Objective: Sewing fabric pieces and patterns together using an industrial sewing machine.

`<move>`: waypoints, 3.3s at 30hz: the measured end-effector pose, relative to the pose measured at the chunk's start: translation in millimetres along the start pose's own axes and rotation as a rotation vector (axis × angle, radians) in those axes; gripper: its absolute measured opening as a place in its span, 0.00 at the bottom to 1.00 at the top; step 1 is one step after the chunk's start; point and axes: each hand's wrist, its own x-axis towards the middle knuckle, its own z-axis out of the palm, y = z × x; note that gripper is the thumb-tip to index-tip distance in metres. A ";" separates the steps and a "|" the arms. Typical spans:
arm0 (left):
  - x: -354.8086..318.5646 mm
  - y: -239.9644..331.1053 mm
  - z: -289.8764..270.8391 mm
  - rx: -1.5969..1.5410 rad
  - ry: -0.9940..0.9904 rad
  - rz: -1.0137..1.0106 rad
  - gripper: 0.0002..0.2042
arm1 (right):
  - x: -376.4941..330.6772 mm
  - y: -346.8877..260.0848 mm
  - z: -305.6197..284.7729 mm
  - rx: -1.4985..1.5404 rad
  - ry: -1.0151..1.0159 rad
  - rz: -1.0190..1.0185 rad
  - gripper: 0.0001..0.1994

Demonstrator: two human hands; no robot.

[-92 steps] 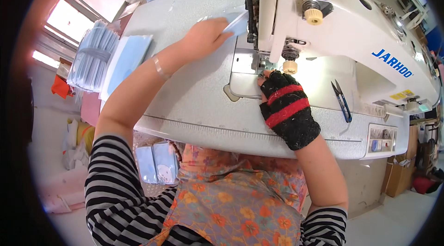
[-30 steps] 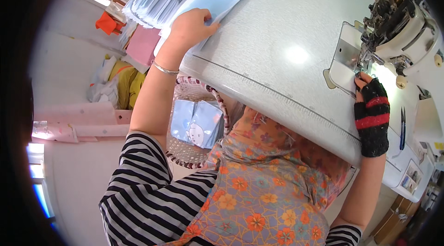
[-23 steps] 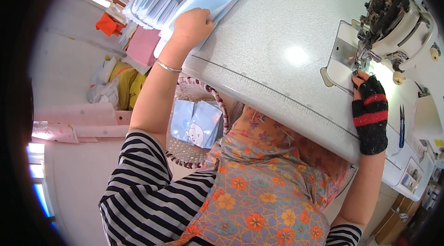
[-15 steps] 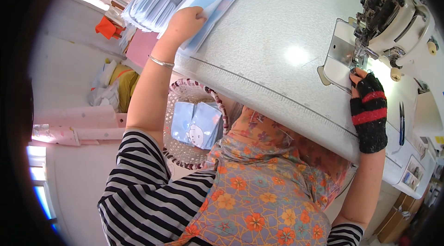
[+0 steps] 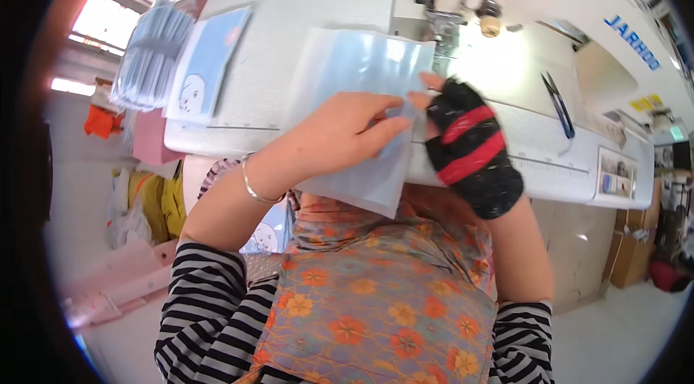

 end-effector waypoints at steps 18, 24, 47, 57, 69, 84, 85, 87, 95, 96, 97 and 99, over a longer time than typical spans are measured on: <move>48.2 -41.6 16.8 0.353 0.466 0.380 0.12 | -7.3 -17.3 17.7 -0.036 0.097 0.118 0.17; 73.4 -55.5 5.5 0.198 0.488 0.333 0.14 | -10.1 -22.5 23.7 -0.257 0.086 -0.074 0.16; 70.9 -59.2 1.4 0.590 0.289 0.451 0.10 | -9.0 -17.7 33.7 -0.414 0.125 -0.137 0.14; 46.6 -31.5 27.4 0.537 0.399 0.487 0.15 | 13.0 28.9 -3.4 -0.579 0.119 -0.149 0.14; 70.3 -35.1 33.2 0.553 0.446 0.429 0.14 | 34.5 63.8 -3.5 -0.655 0.052 -0.224 0.15; 67.2 -33.5 31.4 0.560 0.384 0.418 0.22 | 15.0 41.0 -12.4 -0.273 0.002 -0.212 0.16; 64.0 -31.9 30.9 0.560 0.384 0.418 0.22 | 14.4 40.9 -11.7 -0.272 0.003 -0.212 0.16; 53.1 -25.1 31.3 0.513 0.329 0.389 0.23 | 12.9 42.0 -10.6 -0.335 -0.010 -0.199 0.17; 28.9 -11.0 32.5 0.464 0.262 0.367 0.22 | 8.6 40.5 -12.5 -0.310 -0.051 -0.190 0.20; 28.2 -11.1 32.1 0.452 0.258 0.376 0.21 | 8.8 38.6 -13.5 -0.312 -0.079 -0.182 0.20; 28.3 -11.9 31.9 0.450 0.260 0.376 0.21 | 8.6 37.8 -13.4 -0.314 -0.080 -0.182 0.20; 28.9 -14.1 32.0 0.436 0.295 0.426 0.17 | 8.9 37.0 -13.3 -0.332 -0.097 -0.165 0.20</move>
